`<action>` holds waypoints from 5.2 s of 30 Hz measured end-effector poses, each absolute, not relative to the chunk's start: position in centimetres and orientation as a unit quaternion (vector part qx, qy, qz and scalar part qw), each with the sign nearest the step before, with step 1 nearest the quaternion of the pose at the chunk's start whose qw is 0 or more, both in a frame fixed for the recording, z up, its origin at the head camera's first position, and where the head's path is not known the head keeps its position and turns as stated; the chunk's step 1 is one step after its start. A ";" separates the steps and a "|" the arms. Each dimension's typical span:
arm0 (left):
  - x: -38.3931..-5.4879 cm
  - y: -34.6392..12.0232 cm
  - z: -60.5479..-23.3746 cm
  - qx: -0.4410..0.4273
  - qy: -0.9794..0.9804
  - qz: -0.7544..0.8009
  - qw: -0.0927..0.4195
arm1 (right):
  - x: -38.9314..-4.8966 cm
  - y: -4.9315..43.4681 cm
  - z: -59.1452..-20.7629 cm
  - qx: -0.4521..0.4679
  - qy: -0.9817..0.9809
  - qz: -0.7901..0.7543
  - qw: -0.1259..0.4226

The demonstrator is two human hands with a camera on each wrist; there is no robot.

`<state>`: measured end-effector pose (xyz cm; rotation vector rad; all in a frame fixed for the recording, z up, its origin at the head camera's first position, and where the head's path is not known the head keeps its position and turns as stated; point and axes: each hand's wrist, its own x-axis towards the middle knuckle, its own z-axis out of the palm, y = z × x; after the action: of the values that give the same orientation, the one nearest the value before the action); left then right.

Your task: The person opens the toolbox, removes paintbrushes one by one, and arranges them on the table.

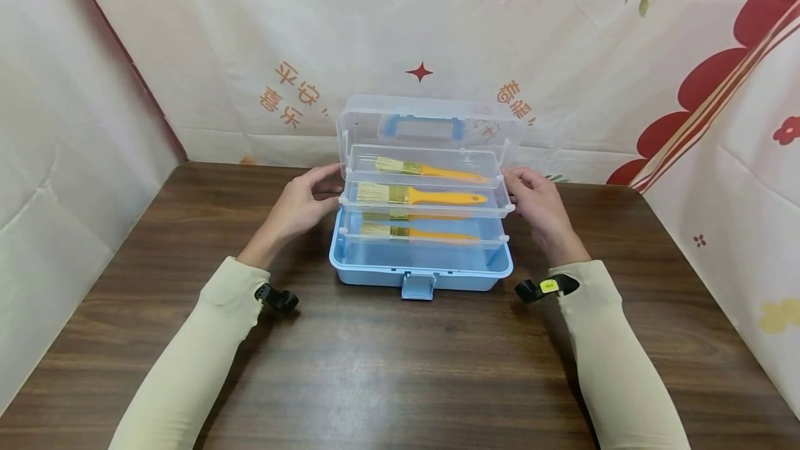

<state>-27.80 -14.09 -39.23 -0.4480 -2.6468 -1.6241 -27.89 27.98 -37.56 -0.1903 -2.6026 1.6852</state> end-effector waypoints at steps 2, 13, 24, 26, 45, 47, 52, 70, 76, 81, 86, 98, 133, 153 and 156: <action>-27.8 -14.1 -39.3 -0.143 -0.843 -0.518 0.001 | -27.9 28.0 -37.5 -0.061 -0.840 0.539 0.017; -27.9 -14.0 -39.5 -0.153 -0.847 -0.509 -0.004 | -27.7 28.0 -37.6 -0.062 -0.848 0.526 0.010; -27.9 -14.0 -39.3 -0.163 -0.846 -0.507 -0.015 | -27.6 28.3 -37.6 -0.070 -0.846 0.529 0.010; -27.9 -14.1 -39.3 -0.167 -0.846 -0.507 -0.020 | -27.7 28.3 -37.6 -0.067 -0.843 0.533 0.010; -27.7 -14.5 -39.1 -0.144 -0.812 -0.556 -0.108 | -28.0 28.5 -37.9 -0.042 -0.841 0.539 -0.013; -27.7 -14.6 -39.1 -0.140 -0.811 -0.556 -0.117 | -28.0 28.5 -37.9 -0.038 -0.842 0.538 -0.021; -27.6 -14.6 -39.2 -0.133 -0.811 -0.554 -0.134 | -28.0 28.6 -37.9 -0.022 -0.848 0.527 -0.042; -27.2 -14.9 -39.1 -0.129 -0.810 -0.548 -0.163 | -27.9 29.0 -38.2 -0.013 -0.863 0.502 -0.059; -27.1 -15.0 -39.1 -0.134 -0.809 -0.546 -0.171 | -27.9 29.3 -38.6 -0.013 -0.869 0.491 -0.062; -26.9 -15.1 -39.1 -0.135 -0.808 -0.545 -0.181 | -27.8 29.4 -38.6 -0.015 -0.870 0.488 -0.070; -26.8 -15.2 -39.1 -0.136 -0.807 -0.544 -0.183 | -27.8 29.5 -38.8 -0.011 -0.871 0.484 -0.077; -26.9 -15.2 -39.2 -0.139 -0.796 -0.556 -0.192 | -27.6 29.5 -38.6 -0.013 -0.873 0.479 -0.092; -27.1 -15.4 -39.1 -0.147 -0.794 -0.541 -0.235 | -27.3 30.3 -38.0 -0.002 -0.874 0.464 -0.145; -27.1 -15.3 -39.0 -0.151 -0.792 -0.544 -0.231 | -25.7 30.6 -33.9 0.006 -0.878 0.471 -0.090; -27.1 -15.3 -39.0 -0.153 -0.792 -0.544 -0.230 | -25.4 30.1 -33.1 0.019 -0.873 0.481 -0.076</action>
<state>-27.13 -15.33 -39.00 -0.5652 -2.9364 -2.0156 -25.38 30.15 -33.11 0.0638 -2.8842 1.5893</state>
